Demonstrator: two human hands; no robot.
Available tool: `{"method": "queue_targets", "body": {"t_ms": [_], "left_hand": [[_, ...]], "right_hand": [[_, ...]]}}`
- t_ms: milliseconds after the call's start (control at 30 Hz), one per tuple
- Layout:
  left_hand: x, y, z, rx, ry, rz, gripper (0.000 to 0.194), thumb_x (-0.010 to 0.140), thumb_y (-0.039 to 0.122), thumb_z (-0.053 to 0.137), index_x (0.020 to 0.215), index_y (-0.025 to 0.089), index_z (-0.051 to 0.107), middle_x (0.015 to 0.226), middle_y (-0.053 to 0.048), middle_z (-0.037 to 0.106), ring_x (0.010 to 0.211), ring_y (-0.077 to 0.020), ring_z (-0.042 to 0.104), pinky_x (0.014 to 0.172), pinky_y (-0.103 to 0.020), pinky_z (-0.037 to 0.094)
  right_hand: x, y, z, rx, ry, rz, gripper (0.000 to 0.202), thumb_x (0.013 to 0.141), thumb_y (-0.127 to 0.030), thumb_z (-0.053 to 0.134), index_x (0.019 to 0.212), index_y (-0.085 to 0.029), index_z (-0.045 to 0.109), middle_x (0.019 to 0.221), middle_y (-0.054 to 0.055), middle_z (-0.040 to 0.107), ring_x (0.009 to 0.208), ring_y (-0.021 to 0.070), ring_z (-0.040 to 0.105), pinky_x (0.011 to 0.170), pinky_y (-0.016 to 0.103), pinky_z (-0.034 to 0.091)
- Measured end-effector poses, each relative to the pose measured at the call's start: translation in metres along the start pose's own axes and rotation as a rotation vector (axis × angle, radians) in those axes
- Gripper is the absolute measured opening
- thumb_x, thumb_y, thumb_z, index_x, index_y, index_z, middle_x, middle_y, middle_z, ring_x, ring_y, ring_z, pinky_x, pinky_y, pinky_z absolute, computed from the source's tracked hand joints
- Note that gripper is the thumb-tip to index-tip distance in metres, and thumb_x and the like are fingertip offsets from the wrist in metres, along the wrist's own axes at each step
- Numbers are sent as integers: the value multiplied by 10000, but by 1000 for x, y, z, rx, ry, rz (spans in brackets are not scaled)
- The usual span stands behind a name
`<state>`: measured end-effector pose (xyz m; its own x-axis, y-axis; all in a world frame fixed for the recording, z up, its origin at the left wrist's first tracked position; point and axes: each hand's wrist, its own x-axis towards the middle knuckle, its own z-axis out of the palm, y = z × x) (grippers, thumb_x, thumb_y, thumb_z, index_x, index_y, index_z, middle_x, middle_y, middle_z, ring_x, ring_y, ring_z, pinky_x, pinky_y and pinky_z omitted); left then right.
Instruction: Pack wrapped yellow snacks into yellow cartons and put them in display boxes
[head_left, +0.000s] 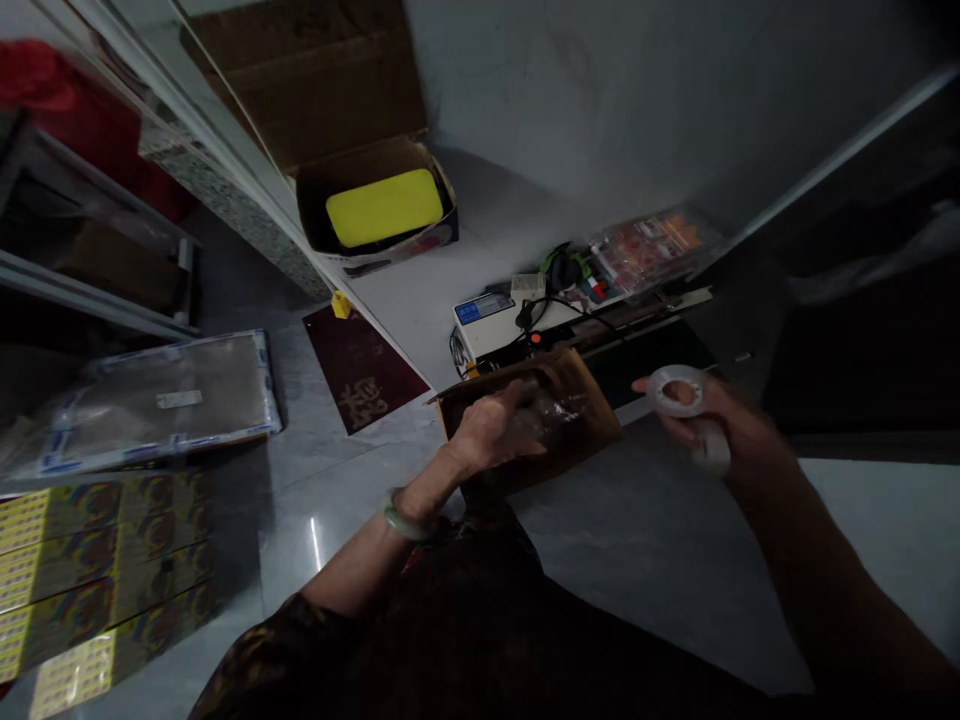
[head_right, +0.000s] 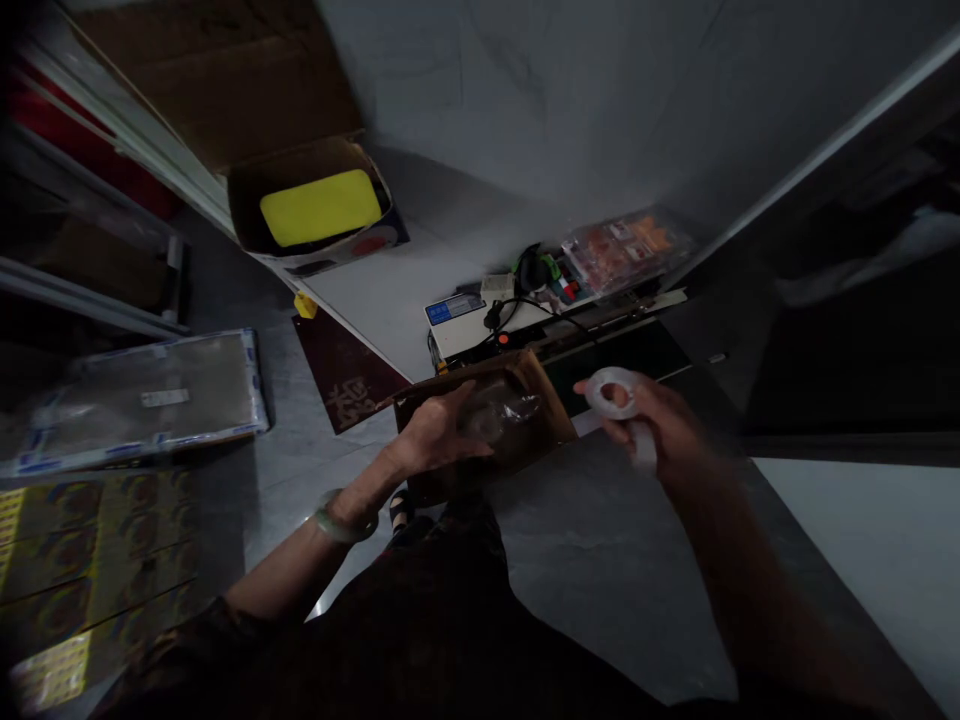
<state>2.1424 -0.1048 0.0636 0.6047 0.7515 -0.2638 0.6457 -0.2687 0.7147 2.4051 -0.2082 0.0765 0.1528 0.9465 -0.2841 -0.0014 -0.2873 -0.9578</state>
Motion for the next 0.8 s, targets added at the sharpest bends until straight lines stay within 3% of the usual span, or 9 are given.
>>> {"method": "queue_targets", "body": {"t_ms": [33,100,233,300,367,500,600,700,800], "left_hand": [[-1,-2,1,-40,37,20,867,569,301,832,1340,101,489,1254,-199,599,1131,-366,568,927,-415,465],[-10,-4,-4,-149,126,61,718,654,335,780,1293,117,536,1254,-172,607,1118,-310,583,940,-373,464],[-54,-7,-21,-351,193,75,423,761,441,671,1075,158,670,861,-61,707,753,-179,634,683,-279,502],[-83,-12,-25,-408,211,79,416,799,493,616,1037,158,681,743,-37,671,650,-143,591,602,-250,472],[-114,-23,-28,-401,314,111,450,816,525,586,1044,146,670,667,-20,621,600,-123,550,577,-238,449],[-185,-62,-33,-168,571,211,510,788,555,615,1110,159,627,657,4,581,586,-106,518,594,-230,425],[-247,-98,-38,-52,534,225,470,792,559,607,1079,188,641,663,6,584,577,-104,515,592,-226,411],[-315,-136,-41,-36,507,139,479,816,572,563,1111,202,631,687,-9,601,577,-117,511,583,-237,408],[-387,-174,-43,-101,625,47,453,841,559,526,1095,201,638,694,-23,606,582,-127,505,593,-250,419]], "right_hand": [[-3,-1,11,49,-16,4,347,859,-490,442,949,-214,632,491,-16,381,426,131,302,429,303,204],[-11,-4,36,117,-59,14,327,866,-477,458,866,-205,639,452,-17,374,410,129,309,424,301,203],[-25,-8,99,189,-178,41,304,862,-509,485,809,-222,568,568,18,545,396,109,332,400,285,198],[-29,-6,140,277,-235,86,297,832,-527,522,814,-230,524,667,30,606,392,96,344,382,268,194],[-31,-2,184,378,-263,166,321,790,-553,553,797,-240,484,596,-5,554,371,87,313,364,250,181],[-30,9,273,472,-203,325,357,685,-535,623,793,-246,443,616,-21,522,399,77,283,373,230,217],[-39,18,338,411,-239,401,352,662,-503,636,804,-238,453,679,1,542,431,79,288,384,233,243],[-64,29,413,395,-339,384,355,627,-464,678,786,-234,459,721,2,557,457,81,317,391,224,257],[-99,42,493,386,-554,428,337,650,-475,689,762,-223,497,628,-19,504,444,80,318,372,213,244]]}}
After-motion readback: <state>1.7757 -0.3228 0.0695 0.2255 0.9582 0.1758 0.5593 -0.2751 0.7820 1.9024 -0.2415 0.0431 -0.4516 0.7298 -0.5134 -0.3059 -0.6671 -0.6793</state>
